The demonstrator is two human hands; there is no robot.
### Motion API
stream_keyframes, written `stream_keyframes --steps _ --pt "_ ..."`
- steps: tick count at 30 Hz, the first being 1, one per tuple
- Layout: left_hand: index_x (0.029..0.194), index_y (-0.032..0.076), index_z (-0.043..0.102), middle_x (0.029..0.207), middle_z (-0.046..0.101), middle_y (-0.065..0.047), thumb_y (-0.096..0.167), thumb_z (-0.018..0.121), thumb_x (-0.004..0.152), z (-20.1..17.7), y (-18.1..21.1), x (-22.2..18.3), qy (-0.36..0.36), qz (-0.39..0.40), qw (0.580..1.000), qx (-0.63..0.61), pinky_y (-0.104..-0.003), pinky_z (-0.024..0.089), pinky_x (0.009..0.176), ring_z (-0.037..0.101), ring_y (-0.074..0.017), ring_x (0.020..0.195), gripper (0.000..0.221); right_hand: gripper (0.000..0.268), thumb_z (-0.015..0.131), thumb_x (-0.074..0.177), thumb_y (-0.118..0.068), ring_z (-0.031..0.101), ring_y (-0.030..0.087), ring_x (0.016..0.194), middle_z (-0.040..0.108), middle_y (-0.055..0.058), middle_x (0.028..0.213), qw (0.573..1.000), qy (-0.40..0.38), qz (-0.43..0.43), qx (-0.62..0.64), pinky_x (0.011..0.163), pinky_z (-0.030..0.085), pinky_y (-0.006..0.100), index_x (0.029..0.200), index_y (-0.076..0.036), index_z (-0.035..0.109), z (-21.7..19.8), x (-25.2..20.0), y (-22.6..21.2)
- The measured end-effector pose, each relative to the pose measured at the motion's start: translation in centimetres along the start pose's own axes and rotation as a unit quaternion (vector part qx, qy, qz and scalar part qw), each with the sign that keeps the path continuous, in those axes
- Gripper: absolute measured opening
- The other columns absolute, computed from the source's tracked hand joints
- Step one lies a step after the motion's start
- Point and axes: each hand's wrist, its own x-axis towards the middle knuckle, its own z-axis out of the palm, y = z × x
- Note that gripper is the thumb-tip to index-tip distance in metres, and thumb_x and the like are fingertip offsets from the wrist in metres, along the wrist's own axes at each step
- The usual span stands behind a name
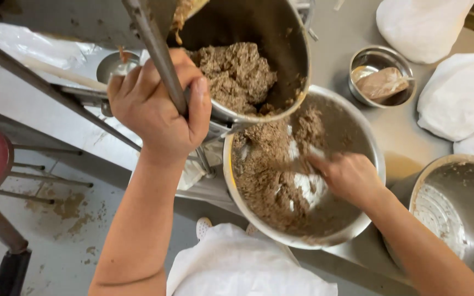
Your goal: Filling a food stuffer machine with a meat mixture using a bowl and hands
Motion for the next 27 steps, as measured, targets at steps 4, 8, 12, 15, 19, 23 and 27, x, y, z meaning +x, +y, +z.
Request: stream_keyframes --steps 4,8,12,15,19,23,27 --pt "0.078 0.017 0.072 0.092 0.073 -0.001 0.028 0.042 0.110 0.3 -0.1 0.1 0.010 -0.002 1.000 0.007 -0.039 0.032 0.068 0.056 -0.0227 0.066 0.046 0.073 0.052 0.101 -0.005 0.062 0.012 0.061 0.057 -0.003 0.077 0.987 -0.138 -0.079 0.025 0.052 0.058 0.027 0.161 -0.042 0.033 -1.5 -2.7 -1.8" --pt "0.077 0.016 0.070 0.092 0.072 -0.001 0.026 0.041 0.110 0.2 -0.2 0.2 0.008 -0.005 1.000 0.014 -0.039 0.032 0.071 0.056 -0.0232 0.067 0.045 0.060 0.057 0.103 -0.017 0.048 0.011 0.044 0.053 -0.003 0.060 0.985 -0.066 -0.128 0.096 0.038 0.044 0.023 0.157 -0.037 0.040 5.1 0.3 -6.9" --pt "0.079 0.016 0.072 0.094 0.073 -0.001 0.028 0.043 0.109 0.0 -0.1 -0.1 0.002 -0.010 1.000 0.004 -0.039 0.034 0.072 0.058 -0.0234 0.069 0.044 0.084 0.065 0.085 -0.002 0.055 0.023 0.050 0.059 0.007 0.071 0.985 0.069 -0.098 0.126 0.036 0.039 0.040 0.161 -0.026 0.038 7.1 3.6 -9.4" --pt "0.079 0.017 0.073 0.094 0.073 -0.001 0.027 0.044 0.110 0.2 -0.1 0.1 0.001 -0.006 1.000 0.002 -0.039 0.034 0.070 0.060 -0.0234 0.069 0.043 0.086 0.067 0.087 -0.008 0.054 0.015 0.050 0.055 0.001 0.069 0.995 0.042 -0.015 0.086 0.034 0.039 0.029 0.163 -0.030 0.034 0.9 2.6 -6.4" --pt "0.079 0.019 0.072 0.096 0.073 0.001 0.028 0.044 0.109 0.1 -0.3 -0.2 -0.005 -0.005 1.000 0.016 -0.039 0.034 0.073 0.056 -0.0235 0.069 0.042 0.030 0.050 0.112 -0.033 0.057 0.015 0.052 0.060 -0.001 0.067 0.984 -0.004 0.167 0.064 0.045 0.053 0.026 0.141 -0.027 0.043 -6.2 0.5 -0.7" --pt "0.081 0.019 0.071 0.094 0.072 0.002 0.027 0.047 0.108 -0.1 -0.2 -0.1 -0.010 -0.011 1.000 0.019 -0.040 0.033 0.070 0.054 -0.0252 0.069 0.038 0.053 0.054 0.108 -0.032 0.068 0.022 0.073 0.072 0.014 0.093 0.976 -0.038 0.214 -0.017 0.060 0.058 0.029 0.156 -0.024 0.032 -0.3 2.2 3.8" --pt "0.082 0.018 0.073 0.093 0.073 0.001 0.027 0.048 0.109 -0.1 -0.2 -0.1 -0.003 -0.012 1.000 0.010 -0.040 0.033 0.071 0.056 -0.0244 0.069 0.038 0.062 0.052 0.100 -0.007 0.075 0.034 0.081 0.067 0.017 0.113 0.973 -0.044 0.228 0.019 0.060 0.059 0.042 0.158 -0.020 0.034 4.3 4.4 4.5"
